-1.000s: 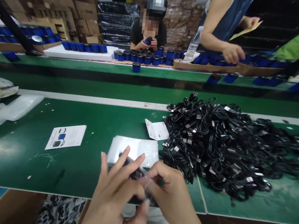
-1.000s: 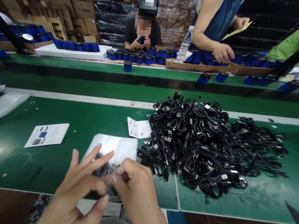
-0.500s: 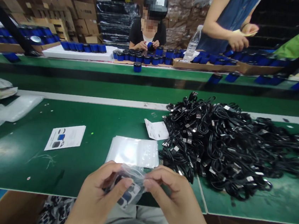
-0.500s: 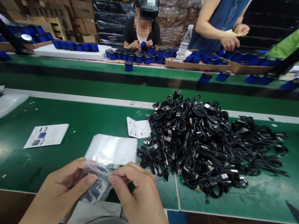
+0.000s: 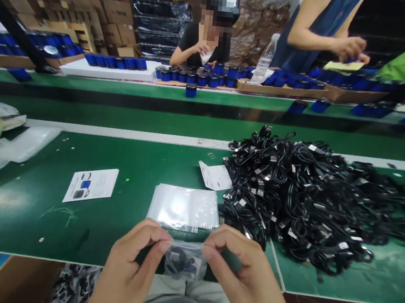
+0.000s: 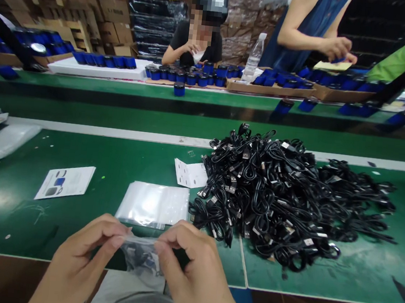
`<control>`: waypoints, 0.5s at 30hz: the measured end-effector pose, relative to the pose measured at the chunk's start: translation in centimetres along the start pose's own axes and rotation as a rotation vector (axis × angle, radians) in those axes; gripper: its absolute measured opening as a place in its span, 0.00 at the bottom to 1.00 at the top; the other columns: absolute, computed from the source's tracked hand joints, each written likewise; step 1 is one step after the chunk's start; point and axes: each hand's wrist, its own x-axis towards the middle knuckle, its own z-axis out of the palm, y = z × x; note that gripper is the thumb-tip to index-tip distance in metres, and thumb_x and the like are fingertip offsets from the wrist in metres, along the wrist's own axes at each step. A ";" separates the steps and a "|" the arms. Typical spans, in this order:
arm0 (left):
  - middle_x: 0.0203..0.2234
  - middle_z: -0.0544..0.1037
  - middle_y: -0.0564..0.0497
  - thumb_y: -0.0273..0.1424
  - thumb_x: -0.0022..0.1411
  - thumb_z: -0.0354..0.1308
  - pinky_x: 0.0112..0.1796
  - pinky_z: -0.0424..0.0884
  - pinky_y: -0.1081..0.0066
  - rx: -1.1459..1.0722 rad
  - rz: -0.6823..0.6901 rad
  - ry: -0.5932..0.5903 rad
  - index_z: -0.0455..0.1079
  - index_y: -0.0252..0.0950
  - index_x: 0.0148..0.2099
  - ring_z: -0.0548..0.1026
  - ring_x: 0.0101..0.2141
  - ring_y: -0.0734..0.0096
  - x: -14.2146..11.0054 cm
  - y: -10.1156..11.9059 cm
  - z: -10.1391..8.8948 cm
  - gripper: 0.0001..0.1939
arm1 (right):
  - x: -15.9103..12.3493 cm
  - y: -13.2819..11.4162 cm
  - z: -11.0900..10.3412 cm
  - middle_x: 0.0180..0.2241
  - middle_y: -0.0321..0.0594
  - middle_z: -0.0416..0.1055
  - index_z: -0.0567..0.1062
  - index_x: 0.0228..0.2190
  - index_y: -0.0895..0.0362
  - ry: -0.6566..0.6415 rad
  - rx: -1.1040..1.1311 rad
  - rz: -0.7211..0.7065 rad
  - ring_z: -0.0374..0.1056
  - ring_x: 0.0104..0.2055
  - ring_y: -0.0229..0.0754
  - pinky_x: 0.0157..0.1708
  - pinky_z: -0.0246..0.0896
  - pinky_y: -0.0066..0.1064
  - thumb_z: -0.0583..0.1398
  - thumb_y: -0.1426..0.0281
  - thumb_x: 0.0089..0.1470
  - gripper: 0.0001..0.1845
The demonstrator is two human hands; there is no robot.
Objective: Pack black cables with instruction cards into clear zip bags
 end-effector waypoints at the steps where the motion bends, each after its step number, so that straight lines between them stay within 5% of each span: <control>1: 0.26 0.74 0.53 0.29 0.64 0.51 0.30 0.70 0.76 -0.004 0.003 -0.006 0.70 0.39 0.31 0.74 0.28 0.73 0.0 0.0 -0.1 0.10 | 0.1 0.0 0.1 0.25 0.34 0.68 0.70 0.26 0.56 -0.014 0.009 0.002 0.64 0.27 0.36 0.28 0.58 0.26 0.55 0.74 0.58 0.09; 6: 0.27 0.76 0.54 0.27 0.62 0.54 0.30 0.72 0.77 -0.012 0.078 -0.109 0.71 0.41 0.33 0.77 0.31 0.71 -0.2 -0.3 -0.5 0.07 | 0.3 -0.1 0.5 0.25 0.34 0.68 0.70 0.25 0.56 -0.023 0.025 0.006 0.64 0.27 0.36 0.27 0.58 0.26 0.55 0.75 0.57 0.09; 15: 0.23 0.75 0.55 0.31 0.61 0.56 0.22 0.70 0.78 -0.067 -0.031 -0.146 0.72 0.42 0.30 0.76 0.27 0.71 -0.7 -0.4 -0.6 0.08 | 0.1 -0.4 1.6 0.24 0.34 0.69 0.71 0.24 0.56 -0.044 0.017 0.022 0.65 0.27 0.36 0.27 0.58 0.26 0.56 0.76 0.54 0.09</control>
